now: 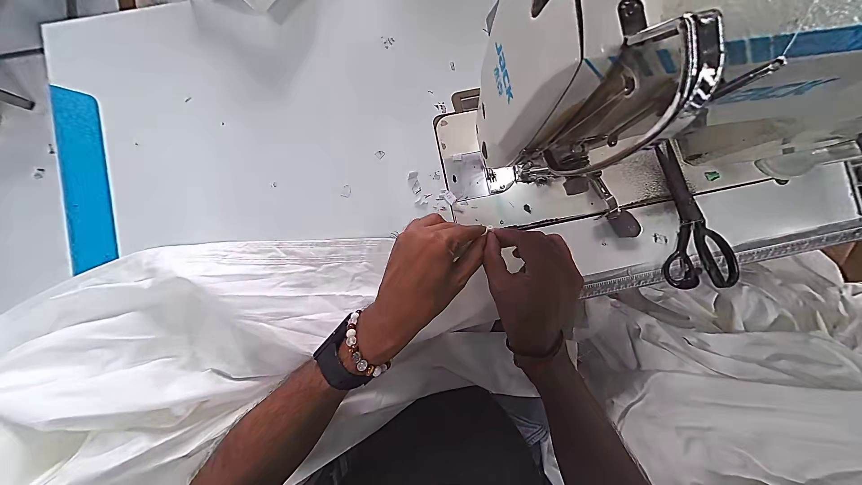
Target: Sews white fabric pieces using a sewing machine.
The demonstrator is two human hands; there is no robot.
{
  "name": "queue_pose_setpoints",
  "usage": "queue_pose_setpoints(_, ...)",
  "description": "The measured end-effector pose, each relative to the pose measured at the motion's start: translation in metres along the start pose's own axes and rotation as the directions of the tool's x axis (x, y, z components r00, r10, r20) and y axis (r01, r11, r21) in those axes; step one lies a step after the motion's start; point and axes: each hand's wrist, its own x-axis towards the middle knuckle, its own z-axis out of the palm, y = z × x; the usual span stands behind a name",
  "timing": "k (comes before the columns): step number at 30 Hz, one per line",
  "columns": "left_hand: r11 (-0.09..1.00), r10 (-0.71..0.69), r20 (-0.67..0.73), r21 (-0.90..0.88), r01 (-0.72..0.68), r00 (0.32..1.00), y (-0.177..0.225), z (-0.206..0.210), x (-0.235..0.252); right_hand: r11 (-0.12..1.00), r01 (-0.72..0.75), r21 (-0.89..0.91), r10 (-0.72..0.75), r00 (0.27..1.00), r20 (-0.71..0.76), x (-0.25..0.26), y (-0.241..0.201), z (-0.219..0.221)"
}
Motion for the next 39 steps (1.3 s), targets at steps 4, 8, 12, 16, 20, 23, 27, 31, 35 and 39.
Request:
queue_pose_setpoints(4, 0.999, 0.041, -0.03, -0.005, -0.041, 0.999, -0.001, 0.001, 0.001, 0.992, 0.101, -0.075, -0.1, 0.995, 0.015, 0.0, -0.006, -0.009)
queue_pose_setpoints(8, 0.999, 0.019, -0.039, -0.038, -0.02, 0.999, -0.002, 0.0, 0.006, 0.993, 0.111, -0.031, -0.108, 0.991, 0.072, 0.003, -0.006, -0.014)
queue_pose_setpoints(12, 0.982, -0.119, 0.016, -0.148, 0.12, 0.993, -0.006, 0.0, 0.016, 0.994, -0.053, 0.095, 0.039, 0.989, 0.146, 0.004, 0.001, -0.012)
queue_pose_setpoints(16, 0.971, -0.158, 0.068, -0.168, 0.167, 0.985, -0.007, -0.001, 0.03, 0.982, -0.186, 0.041, 0.175, 0.966, 0.192, 0.012, 0.004, -0.004)
queue_pose_setpoints(20, 0.993, -0.098, 0.047, -0.06, 0.1, 0.994, -0.01, 0.002, 0.037, 0.993, -0.021, -0.112, 0.034, 0.993, 0.112, 0.014, 0.003, 0.014)
queue_pose_setpoints(23, 0.996, 0.069, -0.036, 0.067, -0.066, 0.997, -0.019, 0.01, 0.04, 0.982, 0.083, -0.169, -0.069, 0.993, 0.092, 0.01, 0.003, 0.02)
queue_pose_setpoints(27, 0.94, 0.307, -0.105, 0.191, -0.283, 0.946, -0.03, 0.018, 0.04, 0.948, 0.158, -0.275, -0.124, 0.983, 0.137, 0.004, -0.001, 0.015)
queue_pose_setpoints(31, 0.884, 0.378, -0.004, 0.299, -0.359, 0.926, -0.038, 0.012, 0.026, 0.926, 0.218, -0.308, -0.16, 0.966, 0.204, -0.007, 0.0, 0.008)
queue_pose_setpoints(35, 0.878, 0.366, 0.068, 0.306, -0.369, 0.928, -0.049, 0.011, 0.016, 0.928, 0.236, -0.287, -0.174, 0.959, 0.222, -0.001, 0.005, 0.007)
queue_pose_setpoints(39, 0.847, 0.412, 0.05, 0.346, -0.403, 0.91, -0.053, 0.011, 0.04, 0.916, 0.211, -0.342, -0.134, 0.962, 0.236, 0.019, 0.007, 0.012)
